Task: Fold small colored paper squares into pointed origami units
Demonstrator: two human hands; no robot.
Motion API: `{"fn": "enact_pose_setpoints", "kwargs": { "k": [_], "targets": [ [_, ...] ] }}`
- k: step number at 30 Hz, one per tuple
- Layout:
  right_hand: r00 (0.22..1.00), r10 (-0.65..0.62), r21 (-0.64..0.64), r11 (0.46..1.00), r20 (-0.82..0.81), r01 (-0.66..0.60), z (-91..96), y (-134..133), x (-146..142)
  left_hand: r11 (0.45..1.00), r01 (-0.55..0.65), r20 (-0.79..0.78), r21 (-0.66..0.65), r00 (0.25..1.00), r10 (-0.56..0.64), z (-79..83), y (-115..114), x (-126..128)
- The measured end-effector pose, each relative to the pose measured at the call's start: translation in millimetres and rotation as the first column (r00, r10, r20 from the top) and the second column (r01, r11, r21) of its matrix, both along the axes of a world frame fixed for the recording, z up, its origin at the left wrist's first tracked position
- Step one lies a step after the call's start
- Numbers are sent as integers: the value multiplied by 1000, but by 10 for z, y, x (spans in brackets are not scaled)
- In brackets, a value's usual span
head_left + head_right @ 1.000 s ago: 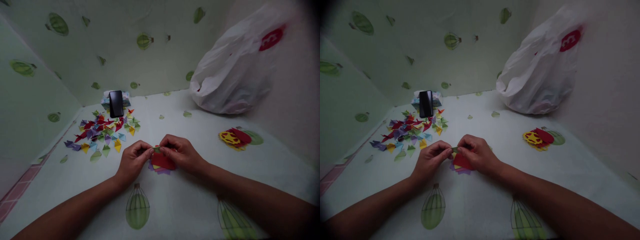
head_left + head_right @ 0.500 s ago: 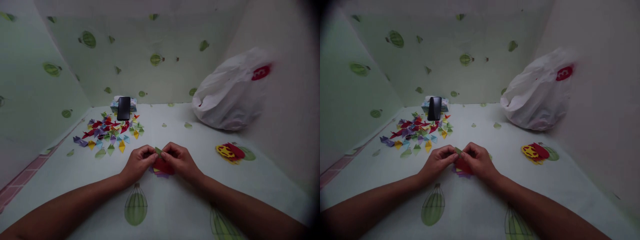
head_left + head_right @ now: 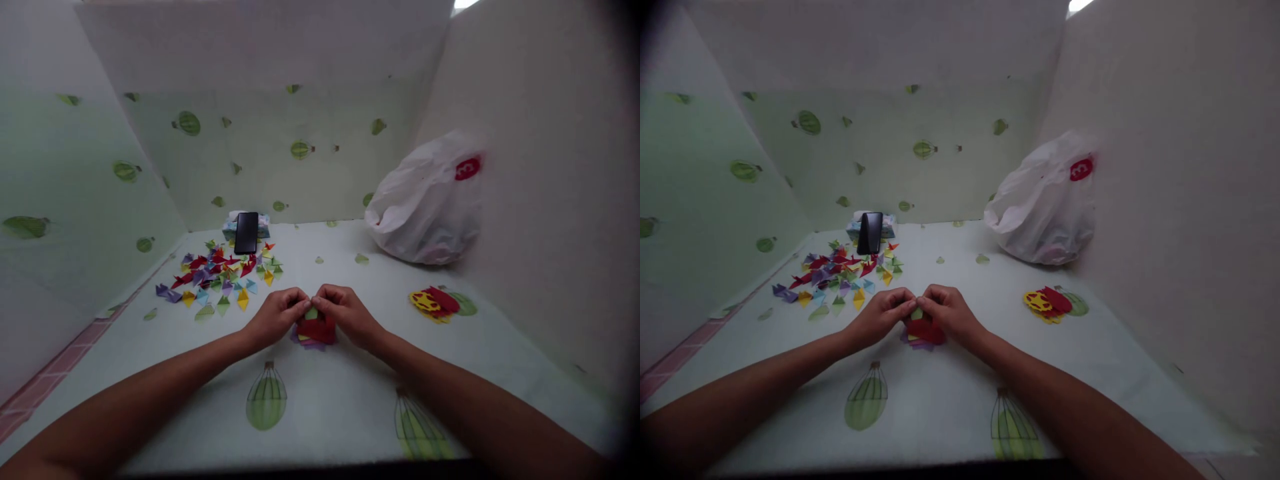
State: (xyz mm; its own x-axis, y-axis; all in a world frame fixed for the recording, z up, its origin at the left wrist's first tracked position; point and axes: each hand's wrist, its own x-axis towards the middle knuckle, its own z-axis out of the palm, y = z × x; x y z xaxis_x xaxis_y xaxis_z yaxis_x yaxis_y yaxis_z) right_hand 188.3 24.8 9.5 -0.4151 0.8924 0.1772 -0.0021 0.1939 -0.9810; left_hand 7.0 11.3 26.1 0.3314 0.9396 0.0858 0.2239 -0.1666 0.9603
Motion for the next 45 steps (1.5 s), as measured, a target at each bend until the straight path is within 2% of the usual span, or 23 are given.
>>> {"fn": "enact_pose_setpoints", "kwargs": {
  "k": [5, 9, 13, 19, 23, 27, 30, 32, 35, 38, 45],
  "targets": [
    [999, -14, 5, 1000, -41, 15, -17, 32, 18, 993, 35, 101, -116, 995, -23, 49, -4, 60],
    [992, 31, -3, 999, -125, -32, 17, 4, 1, 985, -12, 196, -173, 980, 47, 62, -80, 60],
    [980, 99, -24, 994, -174, -105, 53, -56, -23, 974, -48, 286, -222, 952, 112, 0, -176, 55],
    [950, 181, -72, 976, -255, -205, 30, -114, -62, 953, 9, 405, -302, 906, 120, -126, -254, 66],
    [946, 157, -161, 965, -283, -208, 23, -136, -81, 946, 18, 459, -325, 877, 141, -164, -263, 49],
    [966, 88, -233, 961, -244, -147, 25, -141, -93, 958, 18, 437, -286, 892, 114, -173, -287, 18],
    [980, 47, -220, 971, -194, -90, 30, -149, -103, 987, -24, 308, -158, 949, 72, -171, -307, -11],
    [977, 65, -239, 964, -205, -114, 31, -160, -111, 992, -58, 258, -116, 962, 86, -164, -317, -24],
    [959, 100, -294, 939, -265, -179, 24, -176, -119, 982, -102, 291, -156, 946, 145, -146, -332, -23],
    [943, 103, -351, 911, -315, -217, 12, -177, -117, 973, -90, 338, -213, 927, 160, -141, -346, -8],
    [945, 95, -417, 880, -312, -226, 8, -158, -95, 944, -58, 396, -324, 898, 191, -221, -344, 10]
  ]
}}
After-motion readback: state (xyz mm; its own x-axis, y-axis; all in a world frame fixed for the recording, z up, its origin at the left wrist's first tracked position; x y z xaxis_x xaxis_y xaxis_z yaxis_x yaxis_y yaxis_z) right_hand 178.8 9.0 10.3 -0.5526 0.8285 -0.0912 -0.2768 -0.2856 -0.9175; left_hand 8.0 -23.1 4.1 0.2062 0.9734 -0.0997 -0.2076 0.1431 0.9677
